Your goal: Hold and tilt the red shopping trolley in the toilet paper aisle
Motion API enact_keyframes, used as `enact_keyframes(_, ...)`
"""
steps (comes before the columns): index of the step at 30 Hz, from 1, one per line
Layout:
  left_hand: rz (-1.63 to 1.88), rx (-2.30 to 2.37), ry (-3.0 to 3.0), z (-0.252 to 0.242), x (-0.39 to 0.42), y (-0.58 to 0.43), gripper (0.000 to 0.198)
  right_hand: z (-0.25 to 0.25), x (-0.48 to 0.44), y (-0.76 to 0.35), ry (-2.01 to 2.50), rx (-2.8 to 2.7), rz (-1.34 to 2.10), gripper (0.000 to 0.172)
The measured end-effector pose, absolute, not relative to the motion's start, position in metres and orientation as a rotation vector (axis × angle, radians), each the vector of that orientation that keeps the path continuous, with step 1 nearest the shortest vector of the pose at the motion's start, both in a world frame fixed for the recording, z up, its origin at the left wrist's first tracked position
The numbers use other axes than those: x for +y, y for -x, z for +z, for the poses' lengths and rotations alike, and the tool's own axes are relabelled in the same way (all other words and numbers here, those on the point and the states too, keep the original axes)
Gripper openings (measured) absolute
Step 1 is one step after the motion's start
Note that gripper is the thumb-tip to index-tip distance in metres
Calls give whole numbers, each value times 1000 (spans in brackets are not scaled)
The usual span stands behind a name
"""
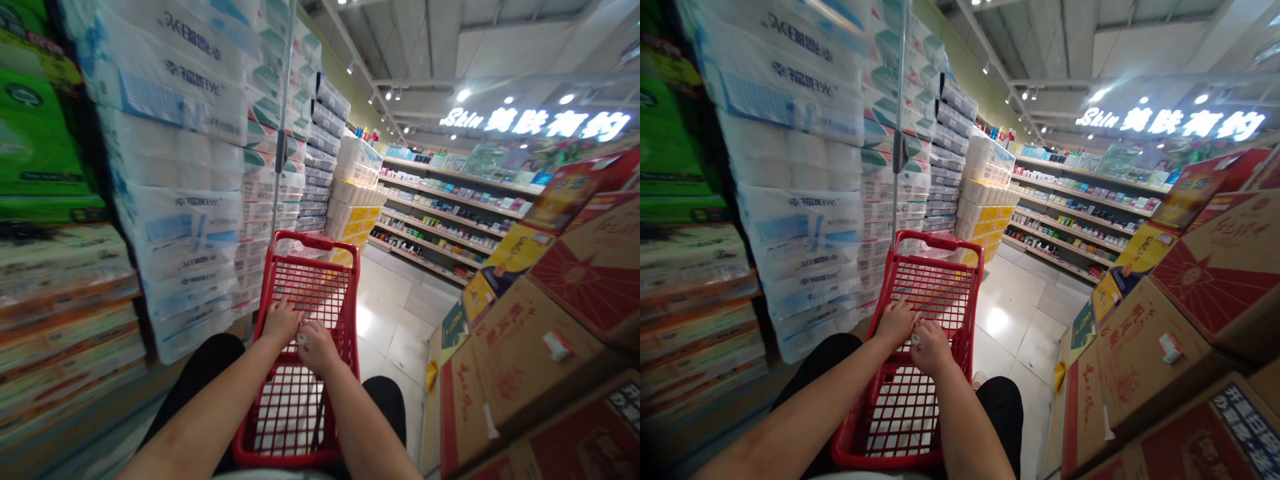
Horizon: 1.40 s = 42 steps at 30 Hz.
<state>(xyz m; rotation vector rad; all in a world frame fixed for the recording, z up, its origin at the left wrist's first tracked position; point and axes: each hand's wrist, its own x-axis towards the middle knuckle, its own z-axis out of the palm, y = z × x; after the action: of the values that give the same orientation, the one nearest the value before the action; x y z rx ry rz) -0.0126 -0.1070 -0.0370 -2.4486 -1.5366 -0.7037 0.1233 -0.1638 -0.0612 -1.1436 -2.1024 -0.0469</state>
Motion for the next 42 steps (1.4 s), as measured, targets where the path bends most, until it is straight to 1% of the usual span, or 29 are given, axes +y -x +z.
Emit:
enact_keyframes(3, -681, -1572, 2447, -35, -108, 12, 38, -65, -163, -123, 1143, -2158, -71, 24)
enact_keyframes(8, -677, -1535, 2475, -41, -104, 14, 32, -62, -160, -129, 1361, -1845, -162, 29)
enact_keyframes(12, -684, -1539, 2471, -45, -101, 15, 33, -62, -161, -126, 1214, -2089, -140, 35)
enact_keyframes(14, -676, -1548, 2482, -45, -101, 15, 32, -61, -161, -126, 1211, -2104, -135, 32)
enact_keyframes(16, -663, -1552, 2491, -43, -101, 15, 32, -60, -161, -128, 1333, -1957, -155, 27)
enact_keyframes(18, -662, -1550, 2493, -42, -102, 14, 32, -59, -161, -129, 1409, -1855, -168, 26)
enact_keyframes(20, -672, -1564, 2490, -42, -101, 14, 34, -59, -164, -125, 1344, -1953, -149, 25)
enact_keyframes(23, -690, -1593, 2498, -42, -100, 14, 33, -62, -170, -115, 1154, -2228, -121, 19)
enact_keyframes(26, -699, -1598, 2496, -41, -100, 14, 33, -64, -172, -111, 1112, -2282, -133, 14)
enact_keyframes(31, -688, -1584, 2496, -38, -104, 15, 35, -62, -165, -126, 1415, -1905, -162, 23)
enact_keyframes(36, -717, -1575, 2488, -37, -105, 15, 40, -65, -164, -129, 1283, -2054, -122, 24)
enact_keyframes(38, -741, -1572, 2496, -37, -105, 15, 39, -64, -163, -130, 1332, -1920, -144, 25)
enact_keyframes(40, -754, -1566, 2496, -37, -106, 15, 38, -61, -162, -133, 1409, -1719, -195, 31)
enact_keyframes(42, -741, -1569, 2488, -36, -106, 15, 37, -58, -161, -133, 1410, -1682, -237, 37)
